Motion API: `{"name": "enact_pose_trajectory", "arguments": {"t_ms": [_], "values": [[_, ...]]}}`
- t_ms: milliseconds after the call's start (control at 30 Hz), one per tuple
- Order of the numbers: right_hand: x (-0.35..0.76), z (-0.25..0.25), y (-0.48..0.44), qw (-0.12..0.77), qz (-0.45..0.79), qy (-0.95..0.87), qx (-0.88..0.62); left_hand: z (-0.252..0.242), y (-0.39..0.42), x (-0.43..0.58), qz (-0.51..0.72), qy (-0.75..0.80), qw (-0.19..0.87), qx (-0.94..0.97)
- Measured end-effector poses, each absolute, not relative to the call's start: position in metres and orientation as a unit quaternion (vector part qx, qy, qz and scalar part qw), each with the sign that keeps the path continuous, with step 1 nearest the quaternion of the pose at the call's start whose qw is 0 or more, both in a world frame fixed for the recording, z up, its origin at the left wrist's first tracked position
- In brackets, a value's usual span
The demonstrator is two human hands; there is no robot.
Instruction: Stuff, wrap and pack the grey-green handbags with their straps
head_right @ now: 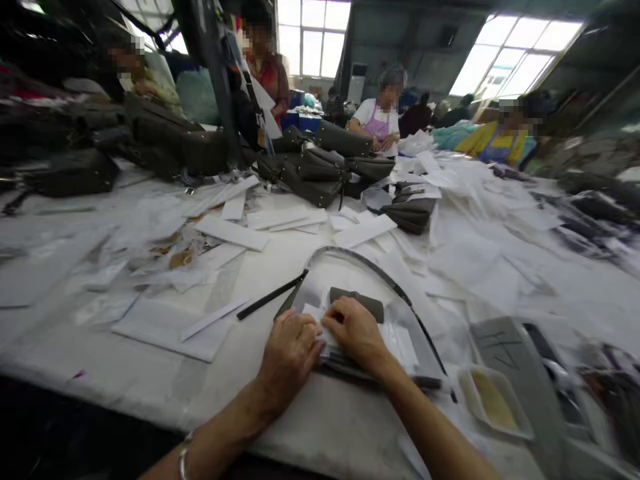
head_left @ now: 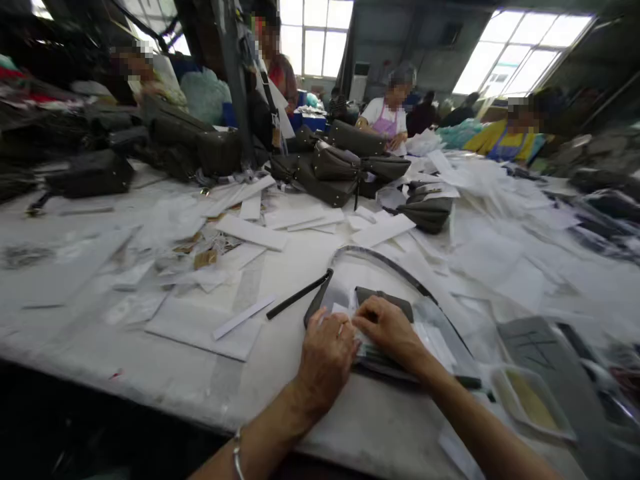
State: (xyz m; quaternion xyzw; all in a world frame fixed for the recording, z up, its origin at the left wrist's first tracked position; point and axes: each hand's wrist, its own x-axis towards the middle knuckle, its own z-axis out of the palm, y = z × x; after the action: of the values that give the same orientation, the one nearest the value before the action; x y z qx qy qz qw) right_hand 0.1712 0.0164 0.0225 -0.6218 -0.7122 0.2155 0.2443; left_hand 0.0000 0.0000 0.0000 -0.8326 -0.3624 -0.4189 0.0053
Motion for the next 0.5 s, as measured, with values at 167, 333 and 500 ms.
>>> {"name": "enact_pose_trajectory", "arguments": {"t_ms": [167, 333, 500], "values": [[0.173, 0.018, 0.018, 0.249, 0.215, -0.704, -0.630, -0.007, -0.023, 0.000, -0.406, -0.291, 0.015, -0.867], [0.169, 0.022, 0.017, 0.234, 0.194, -0.695, -0.652, -0.013, -0.030, -0.003, -0.382, -0.313, 0.025, -0.869], [0.167, 0.030, 0.021, 0.184, 0.195, -0.685, -0.677, -0.018, -0.030, -0.004, -0.366, -0.325, 0.064, -0.870]]}}
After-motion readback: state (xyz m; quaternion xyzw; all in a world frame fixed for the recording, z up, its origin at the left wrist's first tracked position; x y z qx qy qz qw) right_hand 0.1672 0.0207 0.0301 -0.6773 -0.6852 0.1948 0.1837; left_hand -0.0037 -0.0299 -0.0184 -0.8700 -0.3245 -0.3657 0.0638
